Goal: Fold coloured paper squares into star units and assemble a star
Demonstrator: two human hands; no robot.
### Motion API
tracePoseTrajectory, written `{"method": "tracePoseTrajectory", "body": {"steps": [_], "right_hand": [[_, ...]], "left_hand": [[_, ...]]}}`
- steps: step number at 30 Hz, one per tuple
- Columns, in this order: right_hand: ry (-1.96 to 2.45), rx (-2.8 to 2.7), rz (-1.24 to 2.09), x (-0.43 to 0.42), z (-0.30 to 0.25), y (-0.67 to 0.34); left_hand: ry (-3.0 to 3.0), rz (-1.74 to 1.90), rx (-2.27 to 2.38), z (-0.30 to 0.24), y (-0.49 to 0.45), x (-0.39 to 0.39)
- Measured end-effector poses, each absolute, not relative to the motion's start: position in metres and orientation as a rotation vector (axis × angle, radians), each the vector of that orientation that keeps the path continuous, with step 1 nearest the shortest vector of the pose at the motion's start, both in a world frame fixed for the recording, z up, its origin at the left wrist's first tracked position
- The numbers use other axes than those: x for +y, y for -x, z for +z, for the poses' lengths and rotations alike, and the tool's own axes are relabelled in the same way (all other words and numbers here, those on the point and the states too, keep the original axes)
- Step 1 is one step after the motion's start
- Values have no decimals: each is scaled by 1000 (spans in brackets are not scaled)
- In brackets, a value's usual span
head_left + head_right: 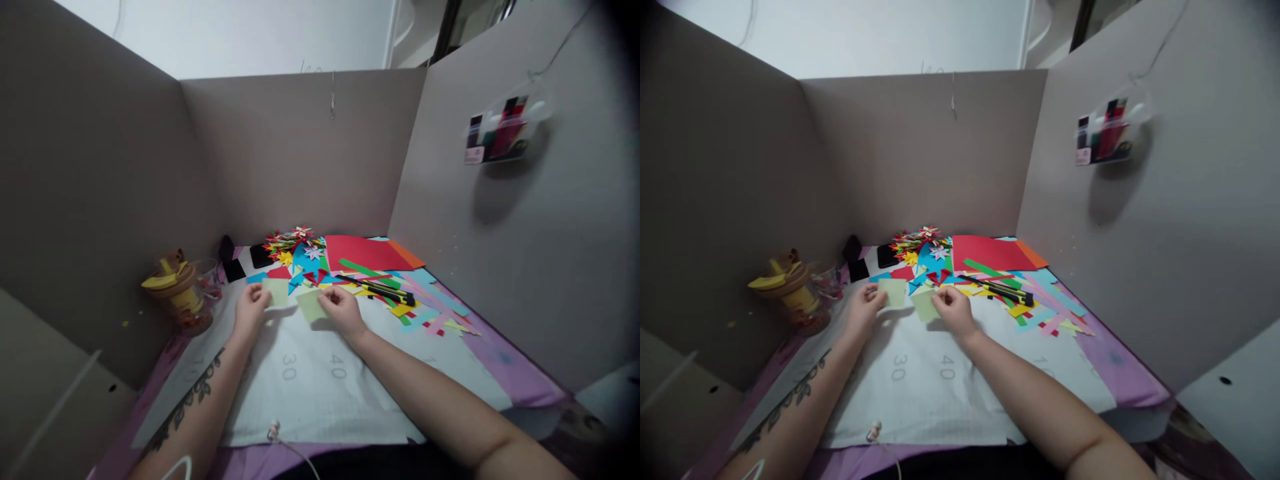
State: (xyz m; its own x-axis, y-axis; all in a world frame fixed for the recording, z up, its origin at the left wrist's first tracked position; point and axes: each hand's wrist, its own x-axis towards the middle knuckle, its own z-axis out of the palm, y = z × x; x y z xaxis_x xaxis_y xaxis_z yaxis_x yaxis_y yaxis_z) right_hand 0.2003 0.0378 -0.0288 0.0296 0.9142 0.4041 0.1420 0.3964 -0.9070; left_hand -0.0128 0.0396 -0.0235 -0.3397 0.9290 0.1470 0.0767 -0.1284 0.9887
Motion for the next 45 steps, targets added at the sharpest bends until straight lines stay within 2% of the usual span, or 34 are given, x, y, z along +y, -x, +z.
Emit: {"method": "tracePoseTrajectory", "body": {"steps": [8, 13, 14, 16, 19, 24, 31, 38, 42, 45], "right_hand": [[1032, -1459, 1012, 36, -32, -197], [1028, -1506, 1072, 33, -30, -192], [1002, -1496, 1099, 32, -30, -192], [930, -1494, 1155, 31, -29, -193], [856, -1563, 1188, 28, -30, -193], [855, -1694, 1132, 26, -33, -191], [1085, -1580, 810, 58, -32, -214], [1265, -1367, 593, 113, -51, -269], [1374, -1423, 226, 115, -48, -276], [1306, -1578, 33, 100, -41, -264]], "left_hand": [[-936, 1670, 1766, -17, 65, 105], [-1152, 1771, 1818, -11, 49, 82], [-1225, 1739, 1777, -11, 40, 73], [-1487, 1432, 1503, -13, 19, 53], [-1436, 1119, 1268, -18, -11, 30], [-1329, 1066, 1198, -18, -23, 15], [-1393, 1270, 1373, -30, 10, 32], [-1616, 1260, 1487, -48, 27, 45], [-1744, 1292, 1562, -45, 22, 43], [-1581, 1299, 1511, -42, 15, 38]]}}
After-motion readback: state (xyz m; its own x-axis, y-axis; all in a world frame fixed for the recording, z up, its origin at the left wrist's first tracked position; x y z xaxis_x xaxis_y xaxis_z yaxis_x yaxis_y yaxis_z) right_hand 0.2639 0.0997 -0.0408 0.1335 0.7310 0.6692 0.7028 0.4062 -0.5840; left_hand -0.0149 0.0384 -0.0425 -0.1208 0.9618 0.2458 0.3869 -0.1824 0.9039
